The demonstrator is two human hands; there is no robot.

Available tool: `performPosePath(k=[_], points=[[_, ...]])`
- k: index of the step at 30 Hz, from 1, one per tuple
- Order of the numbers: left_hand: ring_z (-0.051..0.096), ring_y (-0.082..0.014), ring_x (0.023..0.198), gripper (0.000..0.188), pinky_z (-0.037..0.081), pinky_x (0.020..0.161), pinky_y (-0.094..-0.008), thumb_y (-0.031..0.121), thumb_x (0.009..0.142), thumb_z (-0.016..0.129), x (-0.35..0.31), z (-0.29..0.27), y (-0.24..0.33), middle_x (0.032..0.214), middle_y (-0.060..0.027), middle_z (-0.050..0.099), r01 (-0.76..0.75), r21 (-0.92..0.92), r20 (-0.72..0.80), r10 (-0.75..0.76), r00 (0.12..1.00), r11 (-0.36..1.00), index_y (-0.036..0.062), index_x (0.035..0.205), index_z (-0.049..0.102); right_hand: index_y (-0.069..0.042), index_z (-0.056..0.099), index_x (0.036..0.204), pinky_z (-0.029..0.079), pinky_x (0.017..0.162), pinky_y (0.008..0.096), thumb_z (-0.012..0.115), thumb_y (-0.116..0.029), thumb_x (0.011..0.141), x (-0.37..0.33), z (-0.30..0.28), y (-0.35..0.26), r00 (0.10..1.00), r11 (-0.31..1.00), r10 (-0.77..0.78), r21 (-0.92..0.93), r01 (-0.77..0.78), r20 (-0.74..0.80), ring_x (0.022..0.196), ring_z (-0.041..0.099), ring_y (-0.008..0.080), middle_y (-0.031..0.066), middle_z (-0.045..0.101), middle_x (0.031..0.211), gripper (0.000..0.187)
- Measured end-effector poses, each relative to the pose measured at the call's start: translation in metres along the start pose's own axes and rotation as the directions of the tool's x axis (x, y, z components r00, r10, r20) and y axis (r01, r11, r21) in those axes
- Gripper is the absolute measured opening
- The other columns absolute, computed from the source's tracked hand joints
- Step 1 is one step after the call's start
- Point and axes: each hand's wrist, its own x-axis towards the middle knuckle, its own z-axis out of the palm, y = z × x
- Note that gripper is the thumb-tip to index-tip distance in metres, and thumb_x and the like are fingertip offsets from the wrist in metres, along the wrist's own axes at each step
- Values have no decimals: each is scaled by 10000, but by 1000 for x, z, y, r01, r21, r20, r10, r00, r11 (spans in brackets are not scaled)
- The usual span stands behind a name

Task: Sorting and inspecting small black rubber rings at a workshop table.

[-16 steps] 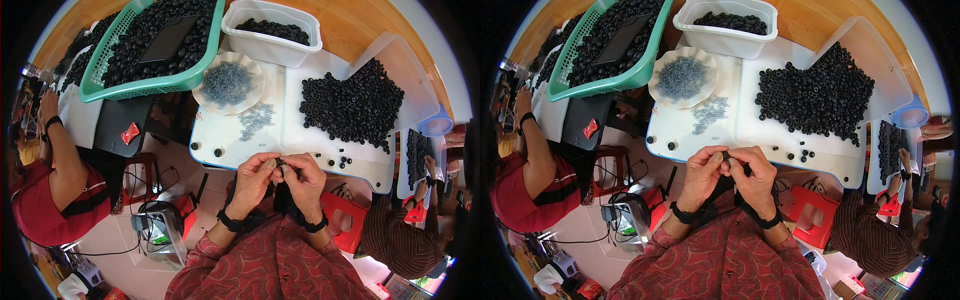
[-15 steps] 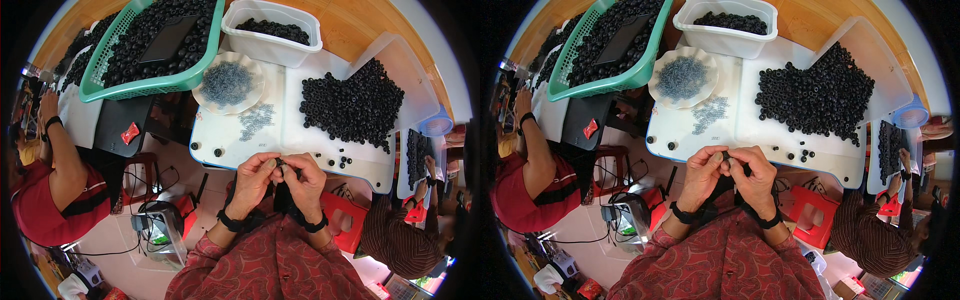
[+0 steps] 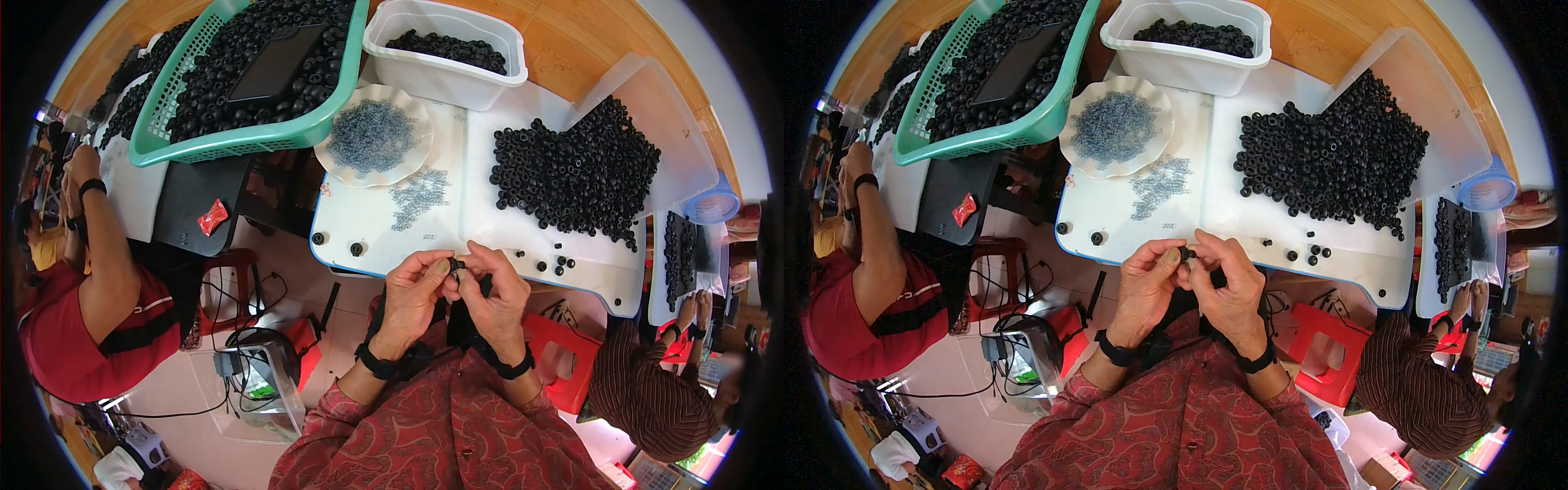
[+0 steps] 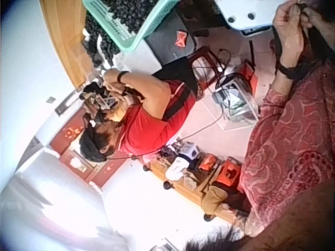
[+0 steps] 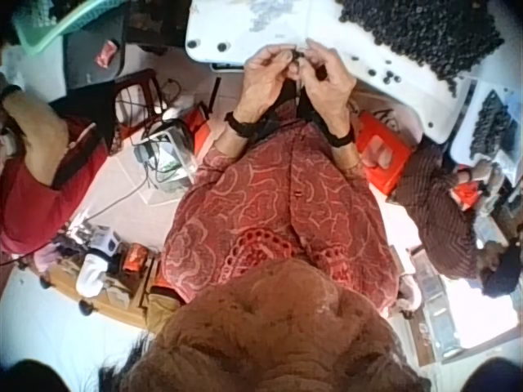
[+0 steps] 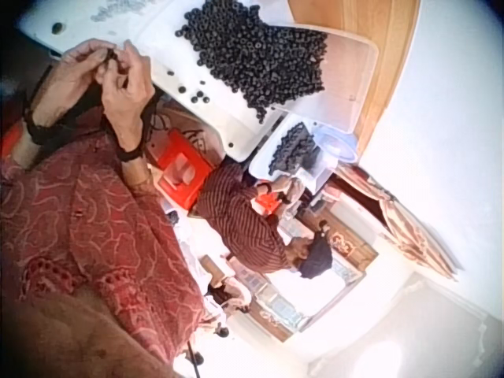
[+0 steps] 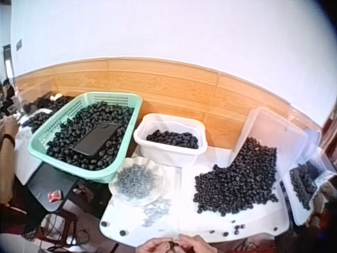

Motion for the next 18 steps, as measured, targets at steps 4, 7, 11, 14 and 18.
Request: performPosePath(k=[4,7,11,14,18], points=[[635,-120,710,168,558,653,-244,22,944,605,0,1,-2,883,-85,682,2,15,-42,-2,999,1000,-33,1097,648,12,561,1262,540,667,240,670,89,800,-4,3,4,999,999,32,35,-31,-17,732,667,117,82,694,887,481],[643,-119,727,165,562,662,-246,13,938,611,1,0,-2,922,-95,690,-50,115,-64,58,996,992,-40,1088,655,20,542,1288,544,659,239,673,87,800,-5,4,3,999,999,46,24,-46,-26,732,672,114,78,698,882,510],[642,-129,814,167,561,741,-278,21,944,604,-3,7,7,973,-96,688,-32,220,-76,50,996,975,-26,1094,661,24,538,1292,542,636,239,675,90,787,-3,6,1,1000,1000,4,-12,-5,-29,710,664,109,78,695,871,527],[654,-127,820,172,569,744,-272,26,937,620,-5,9,10,968,-99,694,-47,283,-81,73,994,958,-37,1091,661,23,539,1291,536,623,239,687,85,773,-4,4,0,1000,998,-16,-59,15,-25,683,650,106,84,691,863,543],[654,-112,799,182,568,722,-243,17,912,657,-6,17,12,942,-100,697,-84,360,-92,125,988,929,-63,1075,655,31,539,1284,517,598,247,684,98,744,-1,5,-5,997,991,-66,-118,62,-27,642,614,130,83,660,820,562]])
